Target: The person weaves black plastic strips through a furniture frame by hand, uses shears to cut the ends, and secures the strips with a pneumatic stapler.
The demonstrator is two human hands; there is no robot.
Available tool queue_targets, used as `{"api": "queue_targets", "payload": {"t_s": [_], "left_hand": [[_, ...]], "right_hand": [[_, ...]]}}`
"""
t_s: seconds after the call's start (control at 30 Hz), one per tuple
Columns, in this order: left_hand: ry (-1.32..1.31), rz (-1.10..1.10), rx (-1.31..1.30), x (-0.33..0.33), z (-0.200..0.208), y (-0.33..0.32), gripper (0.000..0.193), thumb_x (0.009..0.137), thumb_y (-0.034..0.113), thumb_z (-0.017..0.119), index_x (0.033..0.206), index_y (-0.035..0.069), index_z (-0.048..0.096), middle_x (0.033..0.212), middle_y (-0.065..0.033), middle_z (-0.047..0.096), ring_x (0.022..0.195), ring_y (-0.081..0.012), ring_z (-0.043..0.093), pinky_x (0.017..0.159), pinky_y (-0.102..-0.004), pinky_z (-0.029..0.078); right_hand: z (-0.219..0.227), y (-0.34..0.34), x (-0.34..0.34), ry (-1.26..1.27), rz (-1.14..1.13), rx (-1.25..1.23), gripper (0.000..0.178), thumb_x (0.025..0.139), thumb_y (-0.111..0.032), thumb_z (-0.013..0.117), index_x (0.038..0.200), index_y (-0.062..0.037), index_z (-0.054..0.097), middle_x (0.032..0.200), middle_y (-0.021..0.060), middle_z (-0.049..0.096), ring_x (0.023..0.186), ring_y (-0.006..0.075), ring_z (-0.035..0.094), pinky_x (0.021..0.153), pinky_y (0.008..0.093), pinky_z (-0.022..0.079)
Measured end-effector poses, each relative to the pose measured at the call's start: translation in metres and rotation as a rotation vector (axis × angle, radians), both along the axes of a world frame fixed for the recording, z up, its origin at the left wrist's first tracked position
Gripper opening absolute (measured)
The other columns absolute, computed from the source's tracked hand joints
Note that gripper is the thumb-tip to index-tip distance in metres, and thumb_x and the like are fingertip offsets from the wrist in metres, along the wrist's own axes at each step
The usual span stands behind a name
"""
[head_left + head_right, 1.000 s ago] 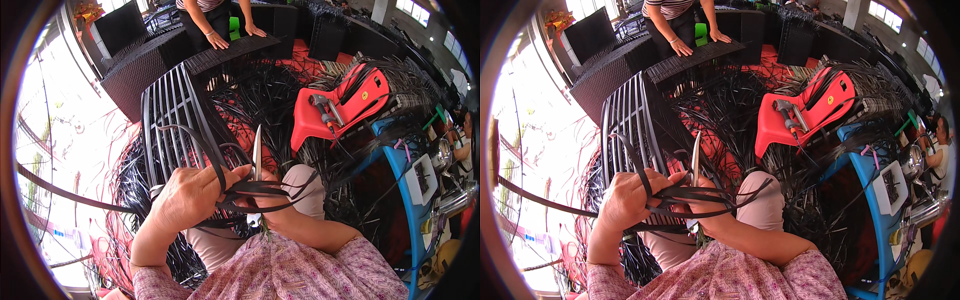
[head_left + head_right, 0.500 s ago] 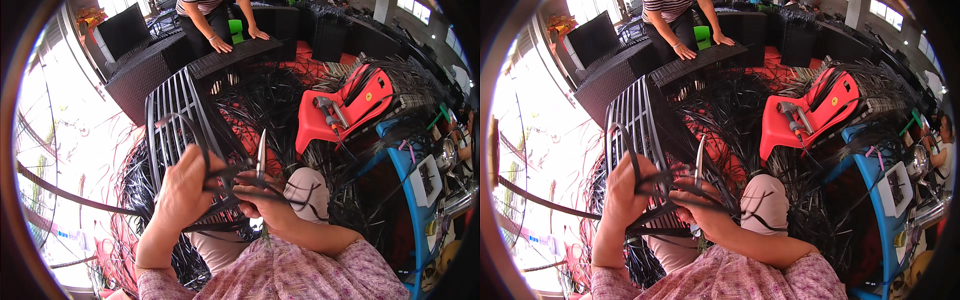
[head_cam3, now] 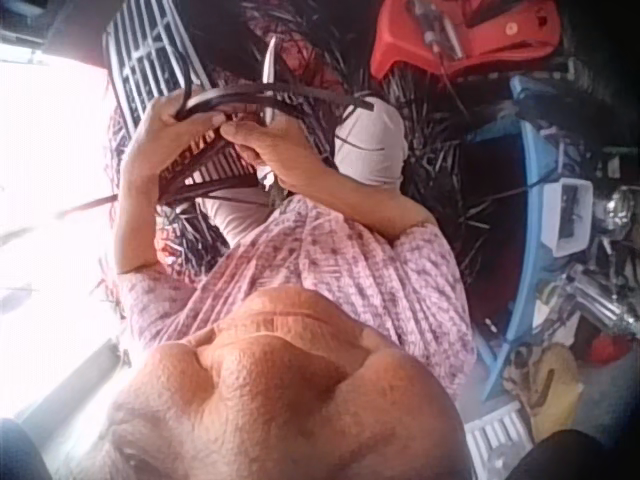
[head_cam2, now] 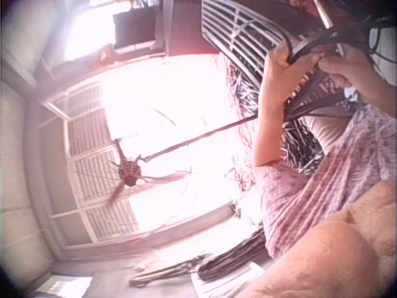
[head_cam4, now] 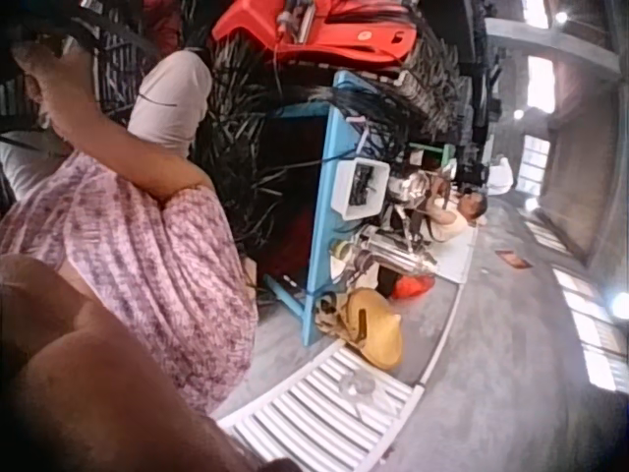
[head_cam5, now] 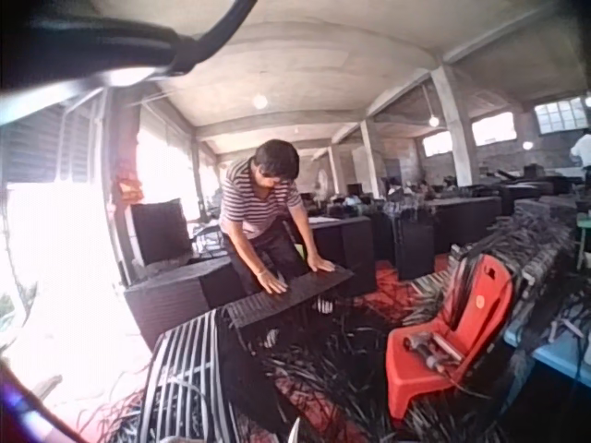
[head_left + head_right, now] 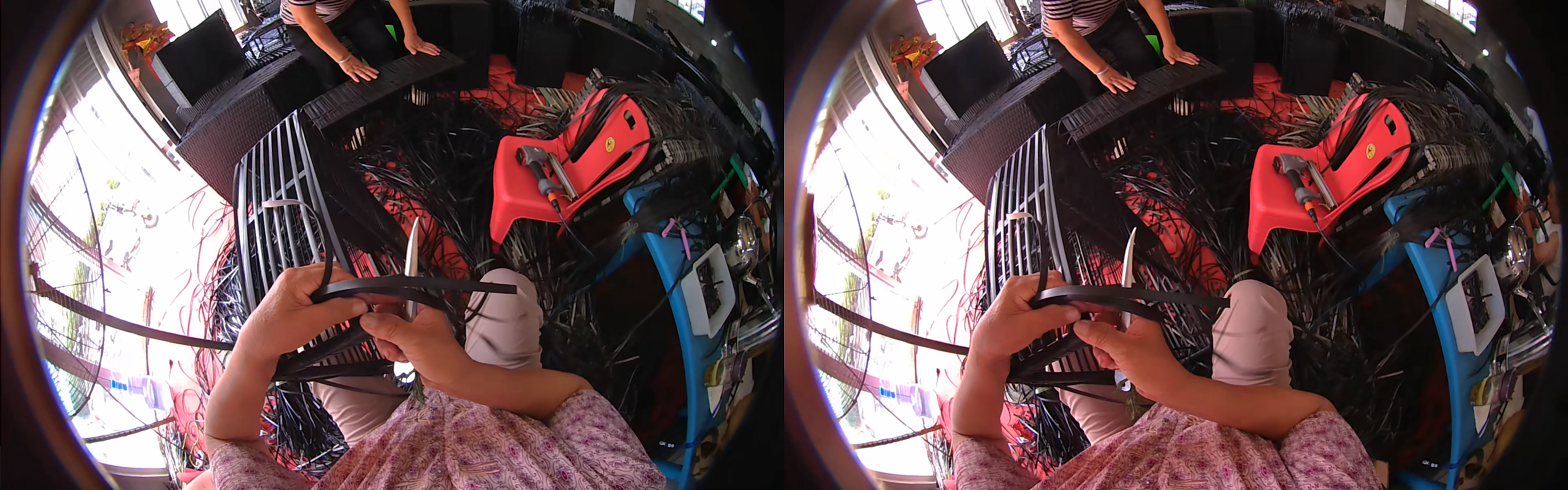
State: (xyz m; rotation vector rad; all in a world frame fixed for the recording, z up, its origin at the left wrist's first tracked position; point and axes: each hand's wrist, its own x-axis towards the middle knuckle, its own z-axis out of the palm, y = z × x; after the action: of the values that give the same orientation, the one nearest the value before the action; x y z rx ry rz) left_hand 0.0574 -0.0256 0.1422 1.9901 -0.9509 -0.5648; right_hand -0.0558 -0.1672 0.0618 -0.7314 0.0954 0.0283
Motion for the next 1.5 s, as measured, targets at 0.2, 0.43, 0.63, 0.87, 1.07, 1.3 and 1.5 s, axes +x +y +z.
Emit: {"api": "queue_targets", "payload": {"t_s": [0.2,0.43,0.63,0.87,1.07,1.3,1.5], "left_hand": [[-0.009,0.066,0.143,-0.001,0.008,-0.004,0.013,0.076,0.009,0.073,0.087,0.002,0.069,0.071,0.0005,0.059,0.066,-0.0060,0.054,0.060,-0.0237,0.042],[0.049,0.241,0.057,-0.007,-0.005,-0.012,0.017,0.069,0.005,0.077,0.083,0.001,0.069,0.065,0.0014,0.061,0.061,-0.0049,0.053,0.057,-0.0231,0.041],[0.050,0.428,-0.036,-0.011,-0.019,0.011,0.034,0.059,-0.006,0.074,0.092,-0.004,0.066,0.078,-0.0085,0.070,0.070,-0.0134,0.066,0.067,-0.0257,0.054],[-0.111,0.180,0.062,0.002,-0.009,-0.024,0.022,0.052,0.005,0.080,0.072,0.001,0.071,0.059,-0.0010,0.053,0.053,-0.0109,0.050,0.049,-0.0276,0.032],[-0.087,0.316,-0.112,-0.001,-0.024,-0.014,0.026,0.046,0.006,0.083,0.069,0.001,0.070,0.057,-0.0020,0.055,0.048,-0.0107,0.049,0.045,-0.0273,0.030],[-0.259,0.239,0.020,0.005,-0.023,-0.014,0.033,0.047,0.015,0.085,0.067,0.001,0.063,0.056,-0.0032,0.053,0.048,-0.0129,0.048,0.044,-0.0288,0.029],[-0.740,0.260,0.819,-0.005,-0.023,0.000,0.020,0.075,0.018,0.071,0.088,0.003,0.068,0.081,-0.0105,0.068,0.071,-0.0245,0.065,0.064,-0.0360,0.050]], "right_hand": [[-0.005,-0.003,0.005,-0.030,0.068,0.002,0.024,0.088,-0.014,0.069,0.106,-0.0041,0.057,0.069,-0.0020,0.050,0.055,0.0048,0.046,0.047,0.0212,0.035],[-0.029,-0.040,0.001,0.044,0.245,-0.102,0.052,0.082,-0.027,0.074,0.119,0.0006,0.050,0.066,0.0005,0.053,0.050,0.0056,0.048,0.044,0.0187,0.034],[-0.113,-0.174,0.010,0.270,0.178,-0.497,0.066,0.075,-0.024,0.074,0.129,0.0003,0.045,0.076,0.0055,0.061,0.060,0.0101,0.058,0.048,0.0209,0.039],[-0.253,-0.368,0.098,0.551,-0.458,-1.560,0.056,0.077,0.001,0.052,0.131,0.0052,0.041,0.129,0.0330,0.045,0.116,0.0445,0.050,0.098,0.0446,0.044],[-0.294,-0.437,0.198,0.587,-0.439,-1.895,0.023,0.082,-0.006,0.054,0.096,0.0057,0.067,0.110,0.0265,0.058,0.101,0.0427,0.059,0.088,0.0475,0.049],[-0.331,-0.454,0.219,0.741,-0.496,-2.206,0.025,0.084,-0.009,0.051,0.098,0.0008,0.070,0.110,0.0201,0.060,0.097,0.0339,0.060,0.082,0.0436,0.050],[-0.322,-0.421,0.154,0.189,-1.103,-1.854,0.016,0.085,-0.010,0.055,0.095,0.0000,0.060,0.095,0.0192,0.059,0.092,0.0363,0.058,0.077,0.0458,0.047]]}}
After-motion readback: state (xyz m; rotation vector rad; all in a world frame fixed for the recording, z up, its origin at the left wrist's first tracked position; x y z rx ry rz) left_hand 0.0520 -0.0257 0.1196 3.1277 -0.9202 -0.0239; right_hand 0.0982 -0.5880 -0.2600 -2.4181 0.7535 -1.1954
